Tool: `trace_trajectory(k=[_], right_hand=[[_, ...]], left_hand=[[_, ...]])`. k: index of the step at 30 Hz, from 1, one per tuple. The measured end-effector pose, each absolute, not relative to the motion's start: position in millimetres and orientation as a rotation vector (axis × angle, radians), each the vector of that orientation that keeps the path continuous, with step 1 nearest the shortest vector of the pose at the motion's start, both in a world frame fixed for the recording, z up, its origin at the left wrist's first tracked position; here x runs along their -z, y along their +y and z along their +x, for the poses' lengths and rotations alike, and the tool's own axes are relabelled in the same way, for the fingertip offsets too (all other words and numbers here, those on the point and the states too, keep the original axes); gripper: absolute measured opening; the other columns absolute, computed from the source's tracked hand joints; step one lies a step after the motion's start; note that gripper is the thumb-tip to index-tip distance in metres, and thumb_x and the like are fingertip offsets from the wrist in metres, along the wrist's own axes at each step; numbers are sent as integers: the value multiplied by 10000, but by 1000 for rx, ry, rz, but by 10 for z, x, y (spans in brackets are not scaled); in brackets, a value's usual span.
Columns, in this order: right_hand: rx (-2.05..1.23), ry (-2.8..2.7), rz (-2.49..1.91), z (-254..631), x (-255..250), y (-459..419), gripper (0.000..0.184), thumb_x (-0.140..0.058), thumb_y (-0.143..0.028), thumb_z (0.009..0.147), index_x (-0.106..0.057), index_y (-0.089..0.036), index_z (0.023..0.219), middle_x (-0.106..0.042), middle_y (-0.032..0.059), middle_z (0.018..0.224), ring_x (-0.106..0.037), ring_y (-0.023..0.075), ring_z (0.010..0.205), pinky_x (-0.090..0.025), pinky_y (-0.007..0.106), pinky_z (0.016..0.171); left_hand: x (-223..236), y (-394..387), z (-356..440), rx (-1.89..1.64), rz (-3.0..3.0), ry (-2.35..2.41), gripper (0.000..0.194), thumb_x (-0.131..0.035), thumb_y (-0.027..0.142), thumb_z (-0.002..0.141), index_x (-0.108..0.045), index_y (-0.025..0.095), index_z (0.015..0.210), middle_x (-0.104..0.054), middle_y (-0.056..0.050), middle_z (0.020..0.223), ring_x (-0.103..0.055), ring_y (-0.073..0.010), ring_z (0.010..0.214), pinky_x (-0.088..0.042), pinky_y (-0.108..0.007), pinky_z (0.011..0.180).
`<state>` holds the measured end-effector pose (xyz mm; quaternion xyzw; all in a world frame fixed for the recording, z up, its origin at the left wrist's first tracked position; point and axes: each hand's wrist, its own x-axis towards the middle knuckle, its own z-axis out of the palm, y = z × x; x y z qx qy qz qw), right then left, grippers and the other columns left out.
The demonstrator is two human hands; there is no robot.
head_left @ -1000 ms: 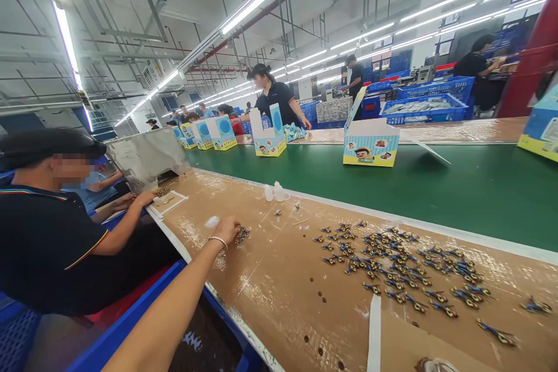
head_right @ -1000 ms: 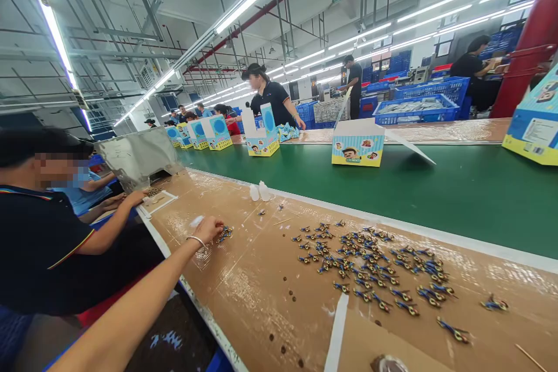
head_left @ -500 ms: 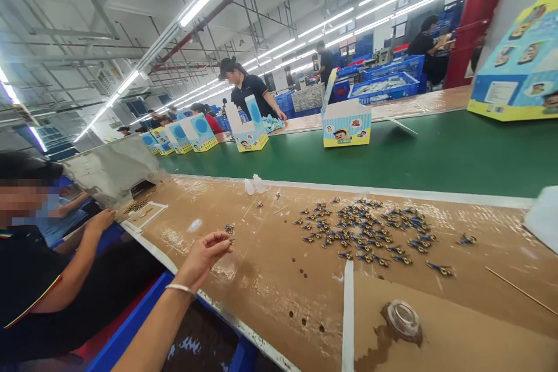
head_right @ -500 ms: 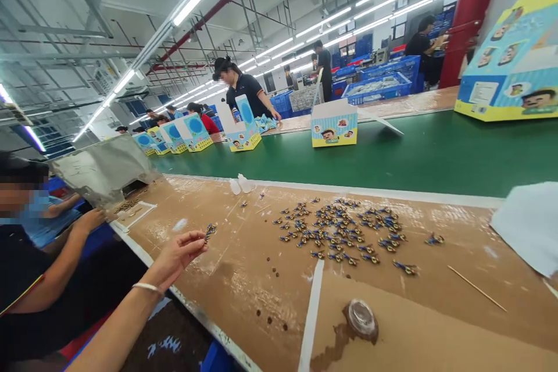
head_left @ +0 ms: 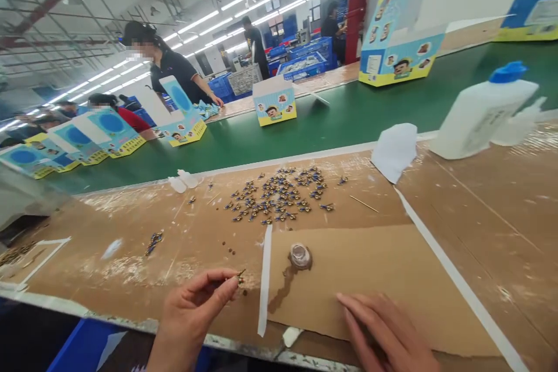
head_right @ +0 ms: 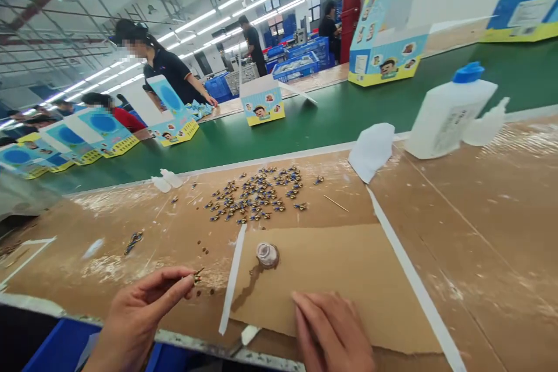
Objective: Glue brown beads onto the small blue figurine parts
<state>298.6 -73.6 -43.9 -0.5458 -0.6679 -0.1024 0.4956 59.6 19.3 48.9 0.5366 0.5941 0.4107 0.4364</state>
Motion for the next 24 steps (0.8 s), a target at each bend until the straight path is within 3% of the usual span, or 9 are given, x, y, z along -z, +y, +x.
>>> trace_trajectory(k=[4, 9, 24], right_hand=[[156, -1486, -1345, 2927, 388, -697, 239, -518, -77, 839, -584, -138, 1060, -595, 63, 906, -564, 137, 827, -450, 281, 744], [101, -1405, -1363, 2882, 391, -698, 226, -518, -69, 833, -583, -135, 1039, -590, 59, 883, -545, 139, 803, -428, 300, 725], [62, -1319, -1324, 2867, 327, -677, 228, -507, -38, 810, -597, -120, 1003, -593, 67, 845, -532, 145, 751, -405, 300, 691]], left_hand=[[-534, 240, 960, -881, 1819, 1378, 123, -694, 333, 715, -716, 222, 761, -703, -6, 796, -618, -150, 786, -474, -204, 706], [-548, 381, 1254, -680, 2224, 1236, 87, -598, 281, 820, -675, 242, 826, -662, 23, 774, -604, -119, 747, -456, -205, 701], [-494, 502, 1482, -559, 2508, 1191, 87, -576, 265, 836, -650, 224, 815, -642, 9, 751, -587, -139, 717, -445, -267, 689]])
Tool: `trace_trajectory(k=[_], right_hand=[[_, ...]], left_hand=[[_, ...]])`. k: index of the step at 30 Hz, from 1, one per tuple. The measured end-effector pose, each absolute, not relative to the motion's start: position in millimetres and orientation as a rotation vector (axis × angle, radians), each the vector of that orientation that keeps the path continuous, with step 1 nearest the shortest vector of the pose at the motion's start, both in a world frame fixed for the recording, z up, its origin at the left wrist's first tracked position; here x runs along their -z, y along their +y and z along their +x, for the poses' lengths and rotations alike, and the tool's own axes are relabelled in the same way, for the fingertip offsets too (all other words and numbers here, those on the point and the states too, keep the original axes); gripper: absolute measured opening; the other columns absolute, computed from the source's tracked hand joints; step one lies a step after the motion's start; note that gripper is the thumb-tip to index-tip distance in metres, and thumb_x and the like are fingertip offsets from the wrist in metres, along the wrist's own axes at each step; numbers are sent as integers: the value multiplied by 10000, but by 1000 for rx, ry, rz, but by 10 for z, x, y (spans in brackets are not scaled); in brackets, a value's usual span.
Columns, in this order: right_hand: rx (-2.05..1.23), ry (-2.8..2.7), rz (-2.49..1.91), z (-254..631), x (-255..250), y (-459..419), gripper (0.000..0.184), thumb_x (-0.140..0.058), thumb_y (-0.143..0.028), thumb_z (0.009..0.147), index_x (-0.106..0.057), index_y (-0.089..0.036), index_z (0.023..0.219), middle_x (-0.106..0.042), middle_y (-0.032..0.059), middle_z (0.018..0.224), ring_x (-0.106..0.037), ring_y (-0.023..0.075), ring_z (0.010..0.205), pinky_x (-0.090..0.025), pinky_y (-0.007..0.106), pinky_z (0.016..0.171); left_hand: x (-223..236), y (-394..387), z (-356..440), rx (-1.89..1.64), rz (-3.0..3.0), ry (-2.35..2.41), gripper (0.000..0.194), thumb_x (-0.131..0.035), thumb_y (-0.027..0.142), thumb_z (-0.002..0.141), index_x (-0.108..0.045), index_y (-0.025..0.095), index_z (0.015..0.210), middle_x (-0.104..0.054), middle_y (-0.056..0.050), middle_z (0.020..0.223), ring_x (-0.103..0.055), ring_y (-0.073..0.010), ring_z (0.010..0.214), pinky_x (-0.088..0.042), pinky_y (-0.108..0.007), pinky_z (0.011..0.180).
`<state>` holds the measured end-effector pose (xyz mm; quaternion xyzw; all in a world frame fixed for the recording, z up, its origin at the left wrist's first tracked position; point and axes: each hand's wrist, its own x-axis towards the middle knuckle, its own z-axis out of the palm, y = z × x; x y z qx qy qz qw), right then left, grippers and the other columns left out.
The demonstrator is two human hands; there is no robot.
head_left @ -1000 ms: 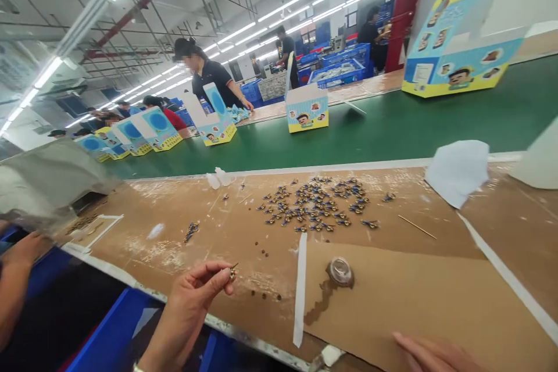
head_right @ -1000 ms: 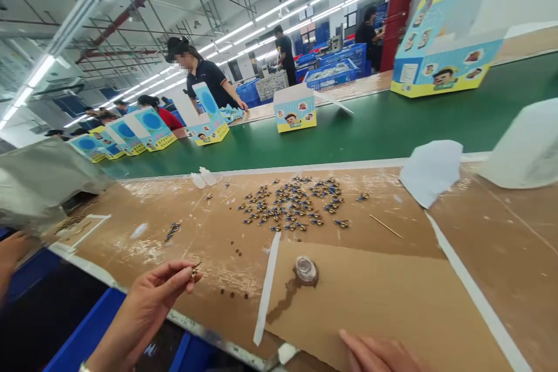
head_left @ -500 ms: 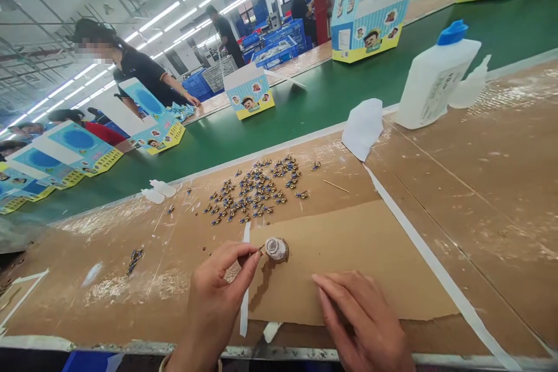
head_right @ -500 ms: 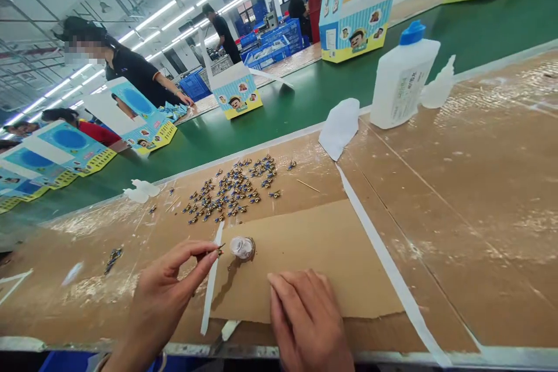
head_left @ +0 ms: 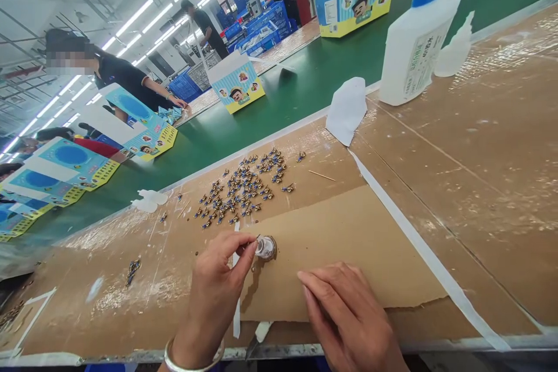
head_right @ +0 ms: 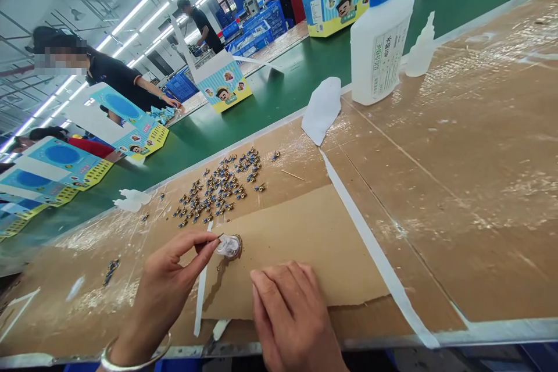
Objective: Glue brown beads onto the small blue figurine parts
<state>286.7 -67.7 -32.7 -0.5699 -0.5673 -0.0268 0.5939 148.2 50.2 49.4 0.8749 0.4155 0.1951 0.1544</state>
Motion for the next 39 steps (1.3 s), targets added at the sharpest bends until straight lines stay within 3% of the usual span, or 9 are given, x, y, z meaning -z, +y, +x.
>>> trace_trajectory(k=[9, 28, 34, 39], right_hand=[[47, -1305, -1329, 2853, 330, -680, 233, -491, -25, 811, -594, -116, 999, -582, 63, 837, -520, 140, 751, -398, 303, 679], [60, -1296, -1325, 2861, 326, -705, 232, -488, -22, 812, -593, -116, 996, -588, 72, 839, -524, 145, 751, -397, 305, 681], [76, -1318, -1327, 2887, 326, -712, 209, -491, -51, 831, -599, -128, 992, -598, 63, 858, -553, 141, 767, -418, 301, 705], [131, -1399, -1345, 2924, 360, -711, 188, -509, -92, 847, -600, -115, 1009, -600, 68, 894, -557, 136, 827, -419, 295, 781]], left_hand=[[-549, 534, 1502, -466, 2569, 1264, 142, -565, 327, 828, -668, 234, 802, -688, -14, 797, -629, -168, 749, -471, -282, 718], [-560, 539, 1527, -462, 2661, 1211, 122, -570, 292, 826, -666, 228, 787, -677, -13, 763, -617, -160, 720, -465, -275, 701], [-713, 282, 1259, -784, 2277, 1549, 128, -657, 352, 746, -698, 242, 797, -694, -10, 829, -619, -184, 789, -471, -272, 752], [-550, 118, 666, -1090, 1597, 1838, 296, -793, 365, 577, -719, 220, 824, -713, 4, 853, -627, -172, 822, -492, -234, 799]])
